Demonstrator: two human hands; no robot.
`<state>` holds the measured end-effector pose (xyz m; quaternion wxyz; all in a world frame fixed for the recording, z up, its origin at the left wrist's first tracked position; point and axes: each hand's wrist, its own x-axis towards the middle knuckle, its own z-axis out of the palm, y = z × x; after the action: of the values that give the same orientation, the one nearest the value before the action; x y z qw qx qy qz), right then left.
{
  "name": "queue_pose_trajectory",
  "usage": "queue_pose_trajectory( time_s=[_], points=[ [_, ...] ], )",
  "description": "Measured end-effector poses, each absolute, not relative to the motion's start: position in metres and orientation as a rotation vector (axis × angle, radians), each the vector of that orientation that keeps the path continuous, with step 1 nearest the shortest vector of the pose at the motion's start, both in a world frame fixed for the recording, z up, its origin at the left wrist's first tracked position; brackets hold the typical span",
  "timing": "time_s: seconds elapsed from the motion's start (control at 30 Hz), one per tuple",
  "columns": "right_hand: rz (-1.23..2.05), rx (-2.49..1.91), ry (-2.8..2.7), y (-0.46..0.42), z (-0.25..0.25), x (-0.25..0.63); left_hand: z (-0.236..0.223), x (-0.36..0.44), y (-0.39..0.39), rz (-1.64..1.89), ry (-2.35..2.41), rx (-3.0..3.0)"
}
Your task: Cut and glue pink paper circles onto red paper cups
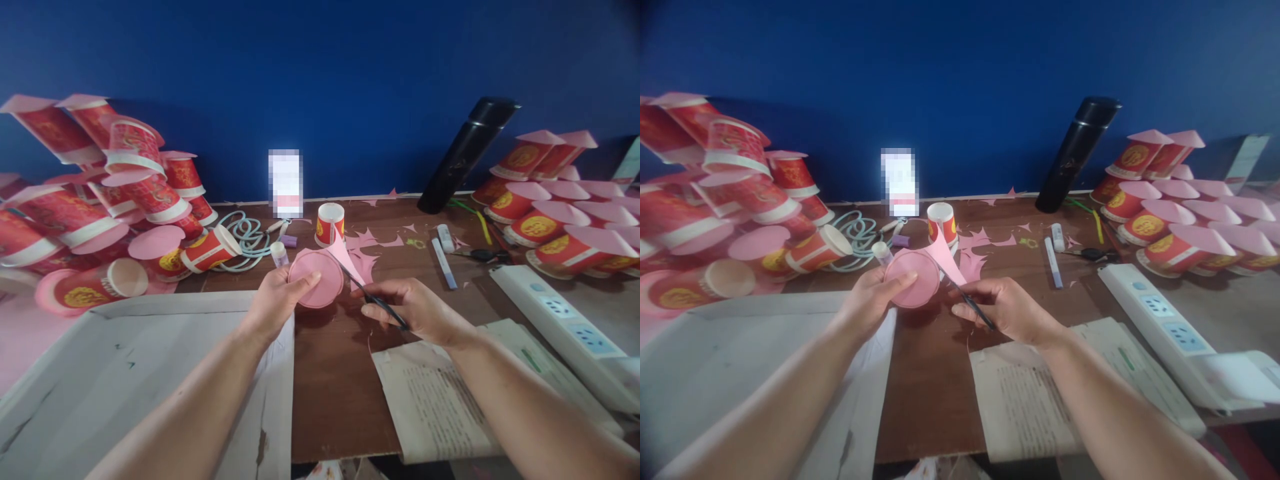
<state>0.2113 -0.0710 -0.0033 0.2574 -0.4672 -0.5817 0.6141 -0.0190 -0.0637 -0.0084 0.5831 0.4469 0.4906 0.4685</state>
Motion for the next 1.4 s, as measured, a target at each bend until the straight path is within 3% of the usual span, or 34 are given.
queue_pose_trajectory(
  time_s=[1.4],
  points=[
    [1.758, -1.102, -1.737, -0.068, -0.006, 0.222, -0.009, -0.018, -0.065, 1.065, 1.059, 1.073]
  ],
)
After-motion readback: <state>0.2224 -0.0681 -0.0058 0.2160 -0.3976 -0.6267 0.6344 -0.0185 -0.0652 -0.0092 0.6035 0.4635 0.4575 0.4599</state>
